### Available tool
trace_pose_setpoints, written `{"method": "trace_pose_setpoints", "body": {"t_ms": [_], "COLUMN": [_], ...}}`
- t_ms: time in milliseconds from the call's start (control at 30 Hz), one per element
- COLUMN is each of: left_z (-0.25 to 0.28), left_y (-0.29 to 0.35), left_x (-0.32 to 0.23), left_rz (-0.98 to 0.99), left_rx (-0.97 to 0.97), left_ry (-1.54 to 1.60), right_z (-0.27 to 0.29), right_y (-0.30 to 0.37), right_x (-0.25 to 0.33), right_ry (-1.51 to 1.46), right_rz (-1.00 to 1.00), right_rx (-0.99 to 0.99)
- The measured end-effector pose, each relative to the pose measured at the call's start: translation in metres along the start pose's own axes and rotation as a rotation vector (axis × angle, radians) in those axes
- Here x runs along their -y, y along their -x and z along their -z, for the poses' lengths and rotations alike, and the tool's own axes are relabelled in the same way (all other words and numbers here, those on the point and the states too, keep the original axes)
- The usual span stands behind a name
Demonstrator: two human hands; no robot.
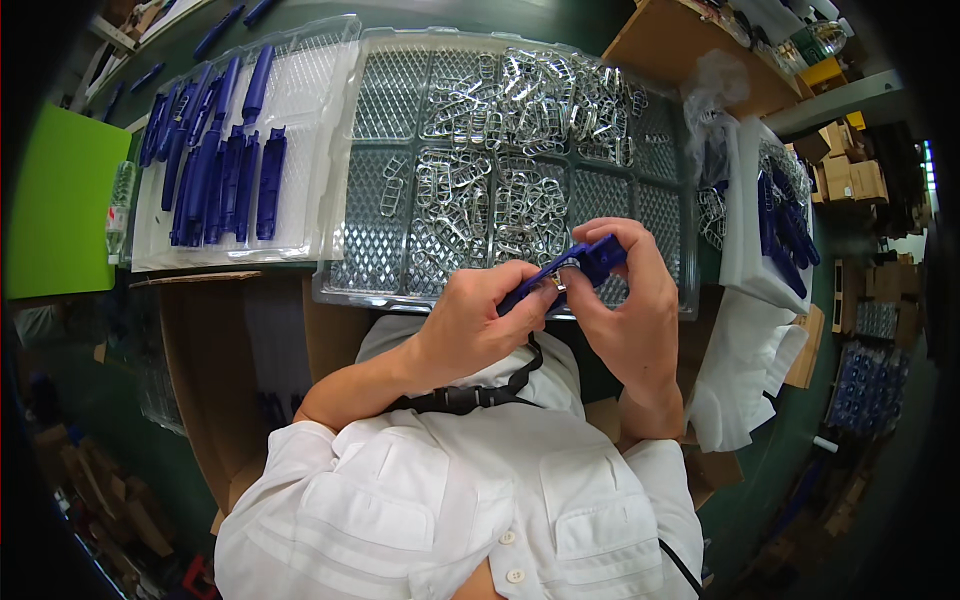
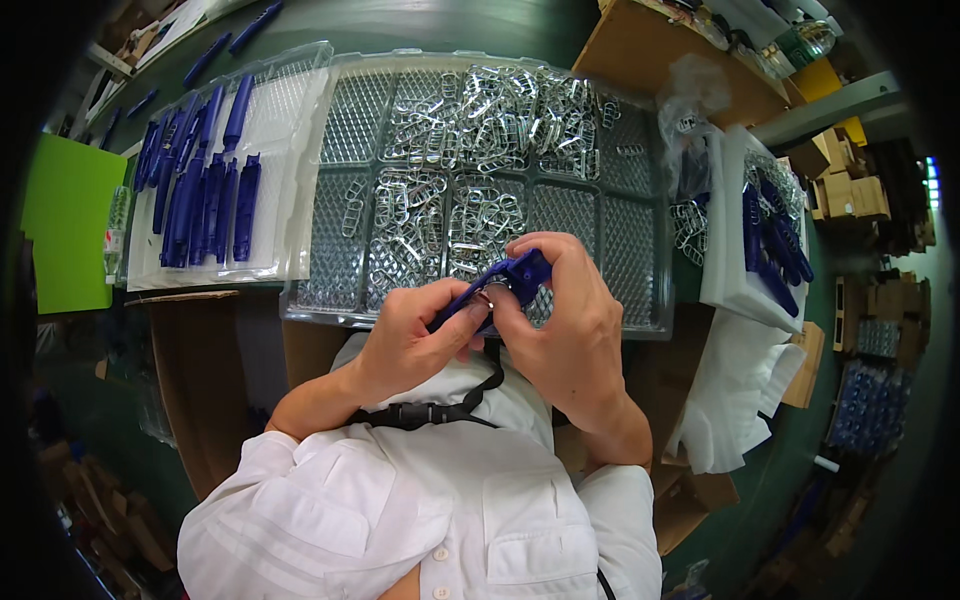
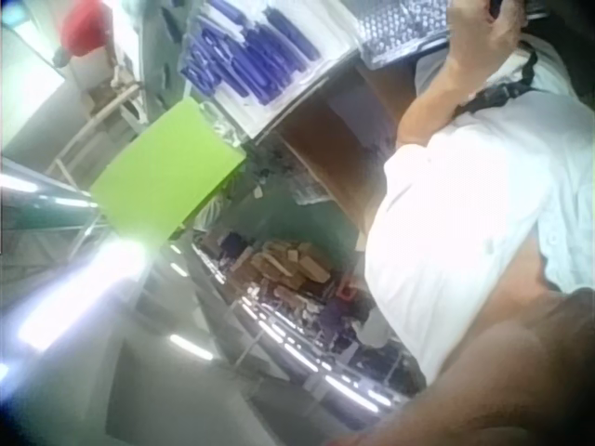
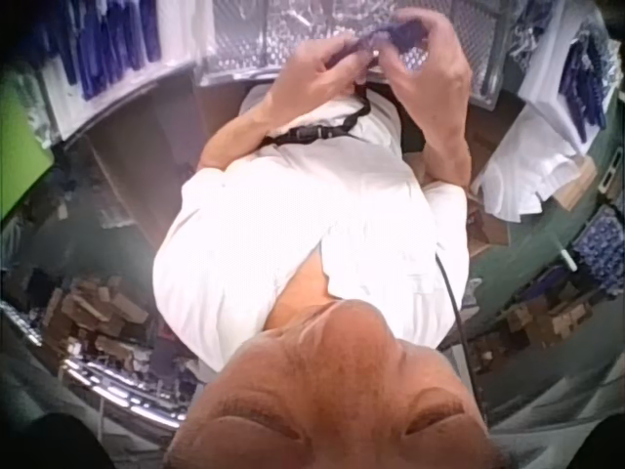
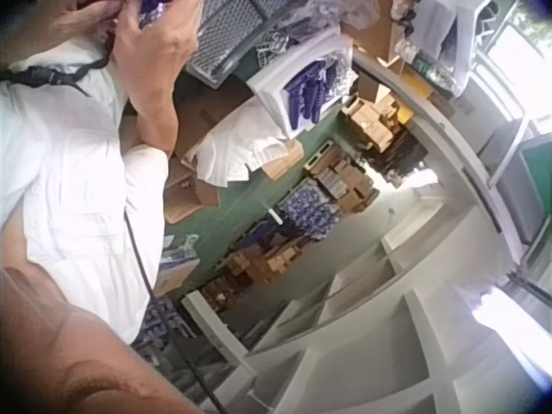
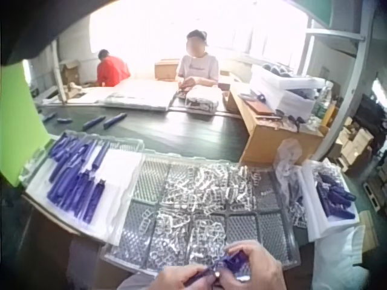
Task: Assembling small electronic components into a blue plastic housing.
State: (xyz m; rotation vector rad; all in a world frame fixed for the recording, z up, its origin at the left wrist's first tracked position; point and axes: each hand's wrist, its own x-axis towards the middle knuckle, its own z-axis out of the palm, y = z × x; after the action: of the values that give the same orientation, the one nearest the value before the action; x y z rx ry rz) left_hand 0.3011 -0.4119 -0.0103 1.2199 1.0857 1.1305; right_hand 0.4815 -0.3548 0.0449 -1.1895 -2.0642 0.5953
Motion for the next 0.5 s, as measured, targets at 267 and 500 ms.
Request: {"method": "trace_pose_setpoints", "body": {"t_ms": [267, 500], "left_z": [0.005, 0.009], "left_y": [-0.007, -0.007], "left_x": [0.005, -0.002], "left_rz": [0.150, -0.014], "left_rx": [-0.015, -0.093], "left_ry": [0.003, -0.248], "right_z": [-0.010, -0.012], "right_y": [-0.002, -0.006], "right_x": [-0.006, -0.015], "right_ry": [-0.012, -0.169], "right_rz": [-0.082, 0.053], "right_rx": [0.051, -0.017]}}
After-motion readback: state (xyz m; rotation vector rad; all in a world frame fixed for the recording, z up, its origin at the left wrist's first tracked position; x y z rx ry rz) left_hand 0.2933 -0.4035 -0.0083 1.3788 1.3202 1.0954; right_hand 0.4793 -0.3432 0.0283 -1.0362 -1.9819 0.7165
